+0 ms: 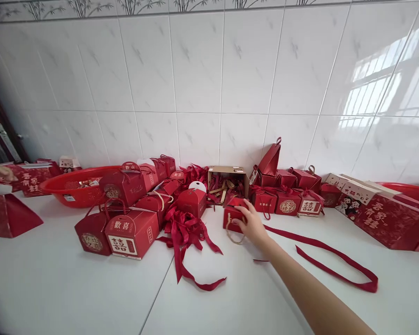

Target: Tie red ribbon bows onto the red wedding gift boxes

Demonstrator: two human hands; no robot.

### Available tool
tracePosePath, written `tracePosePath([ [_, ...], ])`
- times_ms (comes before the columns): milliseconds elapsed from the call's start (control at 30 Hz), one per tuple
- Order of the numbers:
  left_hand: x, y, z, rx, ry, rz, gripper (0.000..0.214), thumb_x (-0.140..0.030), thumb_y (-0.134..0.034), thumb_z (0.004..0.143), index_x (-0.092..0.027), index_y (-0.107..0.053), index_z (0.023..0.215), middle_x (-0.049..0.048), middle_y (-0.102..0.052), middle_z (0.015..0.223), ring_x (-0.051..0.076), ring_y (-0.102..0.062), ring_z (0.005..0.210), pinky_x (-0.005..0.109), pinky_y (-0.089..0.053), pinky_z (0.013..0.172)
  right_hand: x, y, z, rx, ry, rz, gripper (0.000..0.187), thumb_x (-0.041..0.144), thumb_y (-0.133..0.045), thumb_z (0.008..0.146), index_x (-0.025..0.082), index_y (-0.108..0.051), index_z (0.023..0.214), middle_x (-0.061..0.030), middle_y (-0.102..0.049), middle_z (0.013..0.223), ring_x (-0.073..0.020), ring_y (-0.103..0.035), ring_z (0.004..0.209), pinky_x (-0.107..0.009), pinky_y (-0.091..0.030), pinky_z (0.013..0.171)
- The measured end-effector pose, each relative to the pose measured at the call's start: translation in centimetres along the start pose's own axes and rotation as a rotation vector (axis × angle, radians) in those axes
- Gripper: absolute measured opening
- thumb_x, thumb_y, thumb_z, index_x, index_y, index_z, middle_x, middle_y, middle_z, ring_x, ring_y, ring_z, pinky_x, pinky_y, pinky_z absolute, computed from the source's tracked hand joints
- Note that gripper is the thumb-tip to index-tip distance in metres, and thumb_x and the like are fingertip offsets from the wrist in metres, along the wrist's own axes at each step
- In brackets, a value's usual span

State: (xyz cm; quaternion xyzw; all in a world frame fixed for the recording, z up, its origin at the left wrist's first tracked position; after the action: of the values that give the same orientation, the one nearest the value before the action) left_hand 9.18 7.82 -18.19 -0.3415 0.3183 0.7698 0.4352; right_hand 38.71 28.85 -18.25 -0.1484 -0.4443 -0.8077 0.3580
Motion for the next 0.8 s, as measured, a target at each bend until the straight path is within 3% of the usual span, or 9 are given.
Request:
tracePosePath([
  [100,-0.8,0.3,1.2,-0.044,-0.064,0.056,0.044,-0.053,-0.027,0.072,-0.050,-0.064,0.096,-0.0087,-0.054,0.100,0.048,-0.048,0.122,0.063,-0.045,0.064,-3.7,4.4,-2.0,-0.129,0.003,-0.009,0.045,0.042,-0.058,0.084,0.029,-0.057,0.127,-0.0091,-0.038,0.148,-0.0322,-0.040,0.134,-0.051,-0.036,0.109],
  [167,-1.4,-0.6,1.9,-0.051,-0.107,0.097,0.038,-0.054,-0.038,0.070,-0.052,-0.062,0.099,-0.0085,-0.056,0.101,0.047,-0.048,0.123,0.063,-0.048,0.066,-5.8,6.6,-3.3,-0.206,-0.013,0.012,0.059,0.045,-0.057,0.084,0.031,-0.044,0.140,-0.0073,-0.037,0.150,-0.0313,-0.035,0.137,-0.051,-0.034,0.111],
  [267,-2.6,-3.5,3.2,-0.029,-0.161,0.162,0.044,-0.052,-0.056,0.065,-0.049,-0.057,0.109,-0.0062,-0.058,0.107,0.047,-0.048,0.122,0.061,-0.052,0.071,-9.2,8.3,-4.9,-0.295,-0.186,0.169,0.092,0.052,-0.064,0.077,0.030,-0.015,0.152,-0.0108,-0.031,0.153,-0.0343,-0.040,0.134,-0.052,-0.041,0.105],
  [367,-3.5,-7.6,6.4,0.002,-0.192,0.221,0.063,-0.045,-0.065,0.066,-0.039,-0.046,0.127,0.0028,-0.053,0.125,0.039,-0.051,0.121,0.055,-0.054,0.084,-11.5,7.9,-5.7,-0.283,-0.410,0.418,0.115,0.059,-0.072,0.067,0.028,-0.002,0.153,-0.0159,-0.027,0.155,-0.0361,-0.050,0.125,-0.049,-0.048,0.097],
  [433,-3.0,-10.1,10.3,-0.005,-0.178,0.285,0.070,-0.039,-0.060,0.076,-0.026,-0.032,0.139,0.0132,-0.040,0.139,0.033,-0.046,0.127,0.051,-0.047,0.098,-11.5,7.4,-5.7,-0.248,-0.467,0.519,0.112,0.062,-0.069,0.068,0.027,-0.005,0.153,-0.0145,-0.027,0.155,-0.0342,-0.046,0.130,-0.047,-0.043,0.103],
  [500,-0.7,-11.5,14.6,-0.056,-0.037,0.637,0.085,-0.043,-0.065,0.073,-0.015,-0.024,0.141,0.0199,-0.033,0.142,0.034,-0.033,0.136,0.049,-0.038,0.107,-11.1,7.3,-5.4,-0.240,-0.466,0.593,0.099,0.065,-0.060,0.076,0.027,-0.010,0.153,-0.0109,-0.027,0.155,-0.0303,-0.037,0.137,-0.045,-0.035,0.110],
  [600,2.4,-12.7,18.8,-0.090,0.032,0.759,0.092,-0.043,-0.070,0.069,-0.003,-0.025,0.139,0.0300,-0.034,0.139,0.044,-0.028,0.135,0.060,-0.032,0.106,-10.9,7.3,-5.0,-0.254,-0.437,0.665,0.087,0.066,-0.050,0.082,0.026,-0.017,0.152,-0.0072,-0.023,0.157,-0.0261,-0.025,0.143,-0.043,-0.025,0.115],
  [667,3.9,-13.1,19.3,-0.096,0.006,0.812,0.081,-0.040,-0.068,0.073,-0.005,-0.034,0.137,0.0284,-0.035,0.139,0.045,-0.026,0.136,0.063,-0.027,0.106,-11.1,7.2,-4.8,-0.249,-0.445,0.675,0.089,0.066,-0.051,0.081,0.025,-0.019,0.152,-0.0072,-0.022,0.158,-0.0257,-0.020,0.144,-0.043,-0.021,0.117],
  [800,4.8,-12.9,17.4,-0.109,-0.070,0.870,0.058,-0.041,-0.057,0.083,-0.014,-0.044,0.133,0.0218,-0.027,0.147,0.041,-0.013,0.141,0.061,-0.023,0.109,-11.8,6.9,-4.8,-0.244,-0.512,0.699,0.093,0.067,-0.054,0.079,0.022,-0.019,0.152,-0.0099,-0.025,0.156,-0.0267,-0.021,0.144,-0.043,-0.021,0.116],
])
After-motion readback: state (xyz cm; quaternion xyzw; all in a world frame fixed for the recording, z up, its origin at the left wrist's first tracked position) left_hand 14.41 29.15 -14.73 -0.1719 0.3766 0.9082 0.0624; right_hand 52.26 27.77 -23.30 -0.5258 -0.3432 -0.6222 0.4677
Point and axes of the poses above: each hand's wrist, its own z-axis towards the middle knuckle, its own y-axis out of the back of the hand, x = y × z, the point moved 10 cm from there along z, towards the middle knuckle
